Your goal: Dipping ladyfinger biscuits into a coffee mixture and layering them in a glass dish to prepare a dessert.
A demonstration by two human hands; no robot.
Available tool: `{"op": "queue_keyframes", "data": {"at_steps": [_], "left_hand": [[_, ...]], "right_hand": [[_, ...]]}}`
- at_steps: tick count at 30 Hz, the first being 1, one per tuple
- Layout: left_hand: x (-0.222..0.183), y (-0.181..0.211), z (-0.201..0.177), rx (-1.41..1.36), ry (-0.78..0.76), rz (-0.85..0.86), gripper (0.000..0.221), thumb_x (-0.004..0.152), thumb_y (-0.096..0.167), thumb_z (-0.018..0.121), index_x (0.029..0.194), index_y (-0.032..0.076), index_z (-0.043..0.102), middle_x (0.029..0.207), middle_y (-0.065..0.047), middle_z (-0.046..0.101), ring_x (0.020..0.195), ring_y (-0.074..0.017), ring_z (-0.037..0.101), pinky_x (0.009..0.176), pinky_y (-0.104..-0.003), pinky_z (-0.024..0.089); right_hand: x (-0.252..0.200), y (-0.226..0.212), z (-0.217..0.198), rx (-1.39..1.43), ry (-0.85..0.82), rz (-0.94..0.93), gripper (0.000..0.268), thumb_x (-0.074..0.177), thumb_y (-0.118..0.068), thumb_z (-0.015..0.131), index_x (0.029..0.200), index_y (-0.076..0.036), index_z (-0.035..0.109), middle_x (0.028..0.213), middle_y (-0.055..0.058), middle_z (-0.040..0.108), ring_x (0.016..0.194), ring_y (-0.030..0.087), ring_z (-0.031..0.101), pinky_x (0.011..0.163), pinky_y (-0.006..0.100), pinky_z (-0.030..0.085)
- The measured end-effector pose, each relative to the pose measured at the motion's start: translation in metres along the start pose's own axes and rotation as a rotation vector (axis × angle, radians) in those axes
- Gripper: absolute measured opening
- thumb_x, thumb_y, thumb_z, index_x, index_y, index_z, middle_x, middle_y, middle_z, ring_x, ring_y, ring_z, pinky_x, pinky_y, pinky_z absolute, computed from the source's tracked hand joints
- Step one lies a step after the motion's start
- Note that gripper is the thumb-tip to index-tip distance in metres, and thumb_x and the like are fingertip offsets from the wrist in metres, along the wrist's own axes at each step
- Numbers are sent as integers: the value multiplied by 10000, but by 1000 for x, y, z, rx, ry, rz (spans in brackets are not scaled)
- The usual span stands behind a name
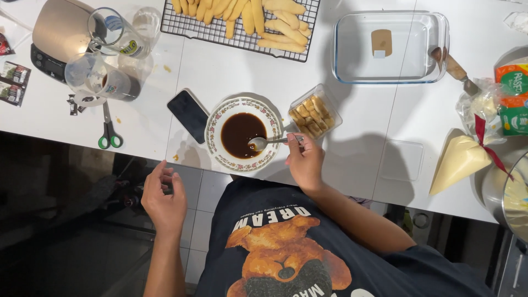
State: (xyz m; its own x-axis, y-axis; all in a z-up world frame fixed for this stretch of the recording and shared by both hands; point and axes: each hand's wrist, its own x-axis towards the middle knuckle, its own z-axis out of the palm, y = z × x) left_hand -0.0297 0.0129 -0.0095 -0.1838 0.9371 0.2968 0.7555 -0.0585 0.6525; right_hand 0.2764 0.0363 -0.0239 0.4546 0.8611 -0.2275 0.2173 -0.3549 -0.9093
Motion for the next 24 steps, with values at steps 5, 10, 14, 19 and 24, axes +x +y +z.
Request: {"op": "queue_keyframes", "data": {"at_steps": [5, 10, 14, 19, 24], "left_hand": [[8, -23, -6, -15, -19, 36, 325, 929, -90, 721, 1250, -46, 693, 1004, -162, 720, 820, -280, 691, 719, -372, 563], [20, -7, 4, -69, -31, 44, 305, 911, -109, 733, 1212, -70, 707, 973, -193, 728, 808, -319, 697, 713, -395, 562], [28, 34, 45, -166, -151, 140, 253, 884, -38, 738, 1137, -36, 745, 912, -173, 725, 810, -321, 694, 750, -399, 560], [31, 121, 119, -167, -292, 284, 998, 553, 326, 967, 1377, -74, 569, 1222, -312, 620, 1108, -478, 570, 1023, -572, 401], [28, 175, 169, 22, -823, 179, 1474, 602, 617, 935, 1607, -79, 112, 1550, -388, 257, 1413, -534, 208, 1064, -582, 139]], "right_hand": [[3, 19, 5, -88, 23, 133, 245, 1049, -239, 600, 996, -50, 748, 476, 102, 633, 416, 187, 563, 447, 308, 454], [-2, 7, -9, 188, 94, 256, 233, 1051, -220, 586, 1036, -7, 681, 648, 140, 689, 407, 131, 532, 397, 235, 402], [8, 2, -37, 431, 169, 320, 171, 1056, -160, 538, 1000, -29, 633, 832, 145, 743, 415, 104, 518, 372, 209, 382], [33, -23, -103, 396, 251, 245, 158, 1067, -152, 545, 988, -55, 640, 817, 135, 726, 384, 104, 509, 342, 208, 369], [73, -11, -164, 342, 236, 59, 145, 1096, -158, 555, 1084, -45, 645, 827, 126, 686, 403, 102, 542, 351, 209, 389]]}}
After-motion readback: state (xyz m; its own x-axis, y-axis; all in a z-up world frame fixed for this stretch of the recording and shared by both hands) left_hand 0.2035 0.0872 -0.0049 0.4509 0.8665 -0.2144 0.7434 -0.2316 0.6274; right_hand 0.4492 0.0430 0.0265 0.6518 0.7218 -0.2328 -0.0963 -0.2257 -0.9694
